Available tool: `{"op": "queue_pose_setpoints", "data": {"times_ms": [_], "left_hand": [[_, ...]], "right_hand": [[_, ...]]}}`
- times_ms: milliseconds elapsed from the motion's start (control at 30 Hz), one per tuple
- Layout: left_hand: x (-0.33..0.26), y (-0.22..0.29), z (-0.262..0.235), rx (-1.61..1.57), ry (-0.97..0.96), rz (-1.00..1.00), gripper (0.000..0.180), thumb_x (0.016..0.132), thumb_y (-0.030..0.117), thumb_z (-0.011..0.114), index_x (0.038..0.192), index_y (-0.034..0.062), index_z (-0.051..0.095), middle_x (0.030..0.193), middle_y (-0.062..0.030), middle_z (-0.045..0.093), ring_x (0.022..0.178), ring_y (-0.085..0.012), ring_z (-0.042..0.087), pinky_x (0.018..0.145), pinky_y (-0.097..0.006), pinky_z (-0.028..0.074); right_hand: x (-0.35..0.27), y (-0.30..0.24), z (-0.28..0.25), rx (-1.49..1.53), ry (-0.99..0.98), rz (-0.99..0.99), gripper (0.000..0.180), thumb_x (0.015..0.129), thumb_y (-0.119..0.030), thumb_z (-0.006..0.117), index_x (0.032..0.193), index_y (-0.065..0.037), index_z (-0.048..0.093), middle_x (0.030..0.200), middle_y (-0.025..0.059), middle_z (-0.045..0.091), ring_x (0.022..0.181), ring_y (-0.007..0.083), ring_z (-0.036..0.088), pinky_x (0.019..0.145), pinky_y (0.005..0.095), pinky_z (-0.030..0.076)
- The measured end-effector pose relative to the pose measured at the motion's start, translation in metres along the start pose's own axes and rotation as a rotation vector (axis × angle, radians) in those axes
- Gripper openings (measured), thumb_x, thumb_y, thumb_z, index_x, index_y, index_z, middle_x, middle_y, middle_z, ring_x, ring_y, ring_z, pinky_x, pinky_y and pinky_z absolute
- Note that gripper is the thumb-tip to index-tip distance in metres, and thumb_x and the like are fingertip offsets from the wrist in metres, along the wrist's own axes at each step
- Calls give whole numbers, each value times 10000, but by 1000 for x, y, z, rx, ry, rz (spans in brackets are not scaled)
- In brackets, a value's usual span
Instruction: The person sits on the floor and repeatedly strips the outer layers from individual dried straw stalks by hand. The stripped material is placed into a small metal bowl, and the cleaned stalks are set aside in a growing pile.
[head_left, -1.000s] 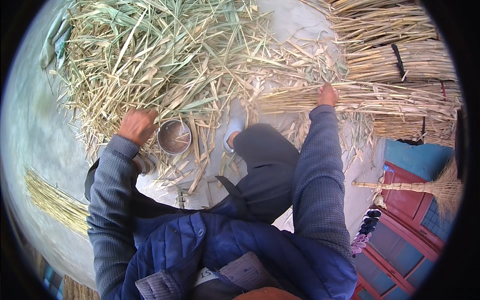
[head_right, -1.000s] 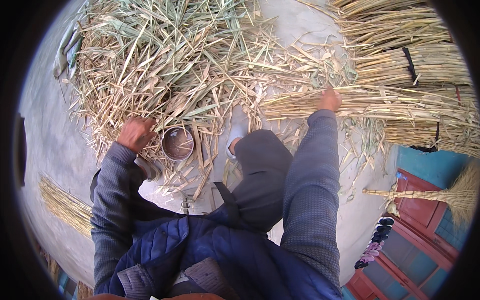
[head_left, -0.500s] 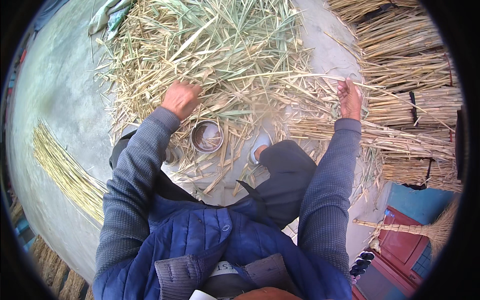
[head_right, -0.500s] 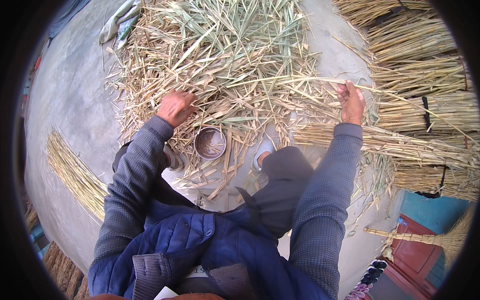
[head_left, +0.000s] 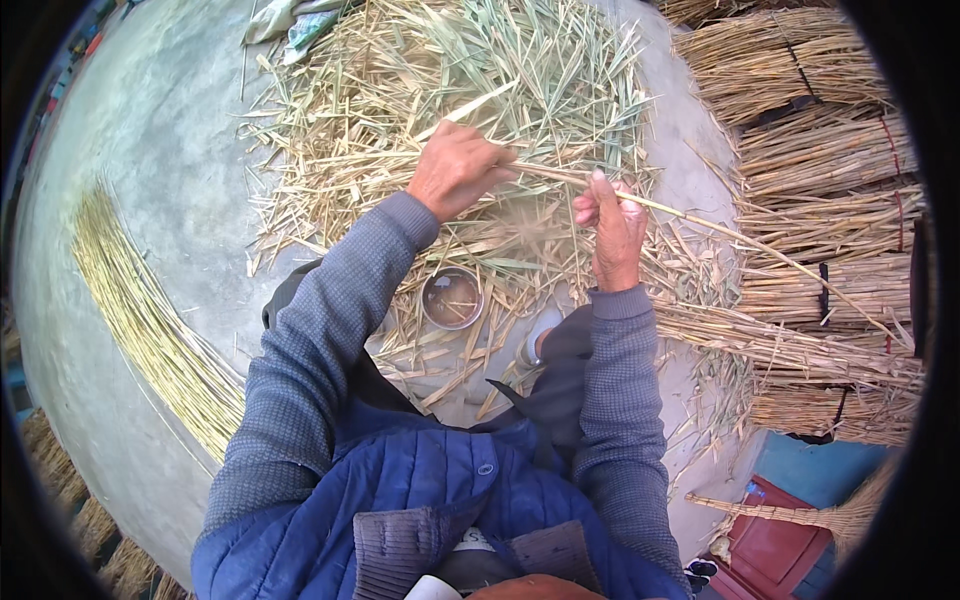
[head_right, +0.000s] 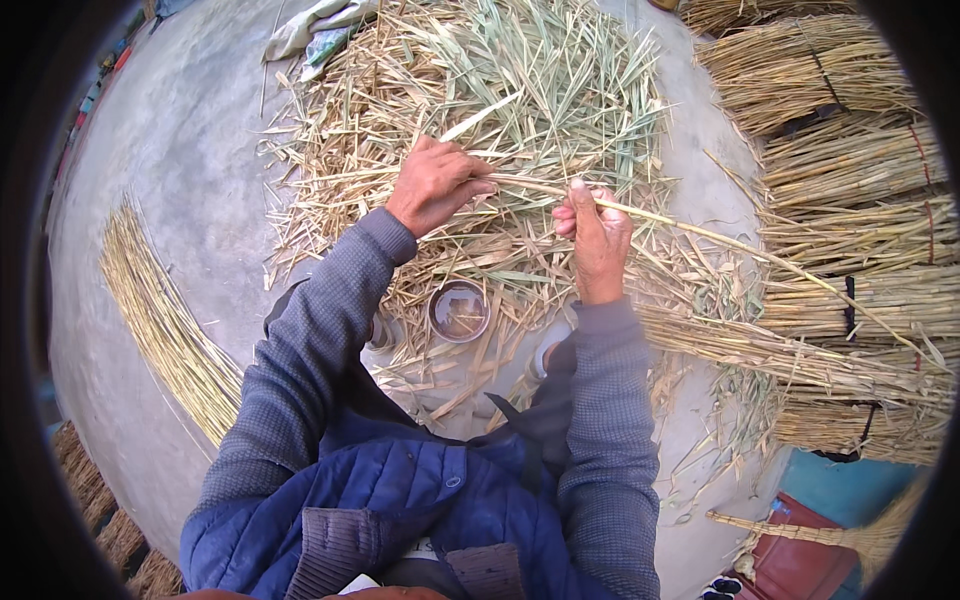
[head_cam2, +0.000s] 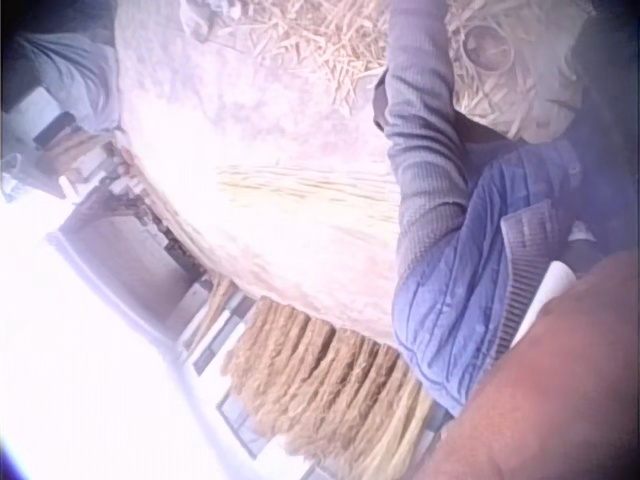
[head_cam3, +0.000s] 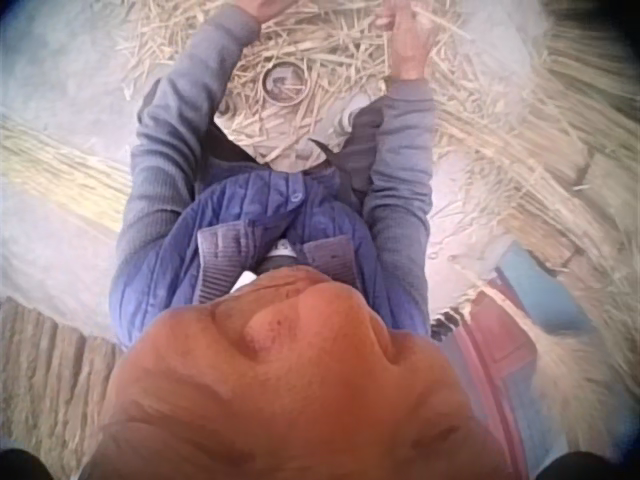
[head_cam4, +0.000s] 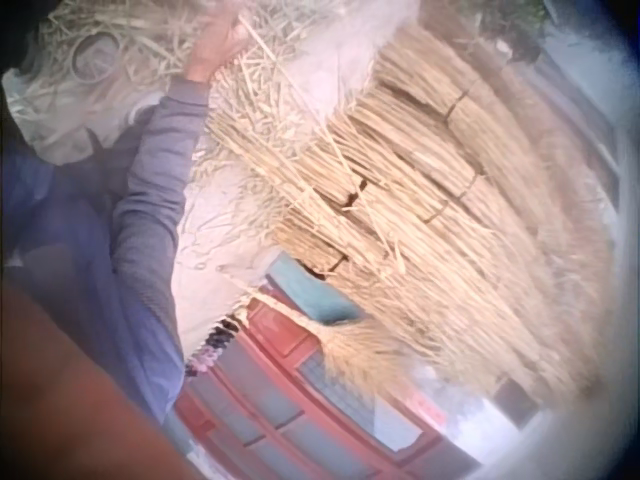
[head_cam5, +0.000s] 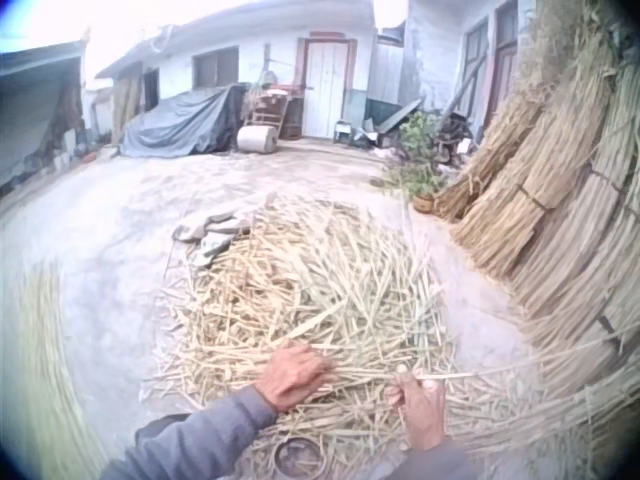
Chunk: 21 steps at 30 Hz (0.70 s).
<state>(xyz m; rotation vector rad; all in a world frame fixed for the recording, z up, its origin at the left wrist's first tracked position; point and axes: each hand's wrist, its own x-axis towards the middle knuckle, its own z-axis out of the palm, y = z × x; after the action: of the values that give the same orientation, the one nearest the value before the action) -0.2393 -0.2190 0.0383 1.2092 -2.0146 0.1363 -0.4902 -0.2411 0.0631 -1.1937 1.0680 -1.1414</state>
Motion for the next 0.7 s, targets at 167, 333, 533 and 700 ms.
{"op": "queue_pose_setpoints", "data": {"times_ms": [167, 333, 533, 700], "left_hand": [[-7, -34, -26, -96, 2, -73, 166, 803, 246, 806, 864, 124, 711, 775, 5, 674, 748, -193, 617, 703, -352, 402], [-8, -40, -25, -171, -100, -109, 179, 816, 238, 807, 910, 106, 730, 788, -30, 691, 746, -208, 629, 740, -346, 449], [-1, -51, -29, -1065, 176, -783, 108, 879, 148, 770, 926, 78, 702, 815, -43, 742, 727, -111, 672, 703, -288, 562], [-9, -111, -56, -809, 436, -849, 143, 906, 184, 754, 965, 71, 688, 801, -48, 726, 663, -104, 635, 635, -238, 517]], "right_hand": [[-1, -4, 21, 51, 39, -116, 285, 973, -281, 688, 1016, -3, 638, 905, 132, 732, 762, 160, 707, 718, 269, 564], [3, 7, 28, 27, 0, -121, 294, 969, -241, 697, 1059, 25, 610, 931, 165, 725, 799, 197, 728, 759, 300, 592], [9, 20, 23, 101, 68, -118, 290, 970, -238, 695, 1025, 29, 599, 870, 179, 722, 734, 190, 722, 696, 283, 592], [18, 25, 13, 76, 136, -37, 308, 962, -236, 705, 1038, 42, 596, 873, 183, 722, 729, 182, 719, 676, 262, 586]]}}
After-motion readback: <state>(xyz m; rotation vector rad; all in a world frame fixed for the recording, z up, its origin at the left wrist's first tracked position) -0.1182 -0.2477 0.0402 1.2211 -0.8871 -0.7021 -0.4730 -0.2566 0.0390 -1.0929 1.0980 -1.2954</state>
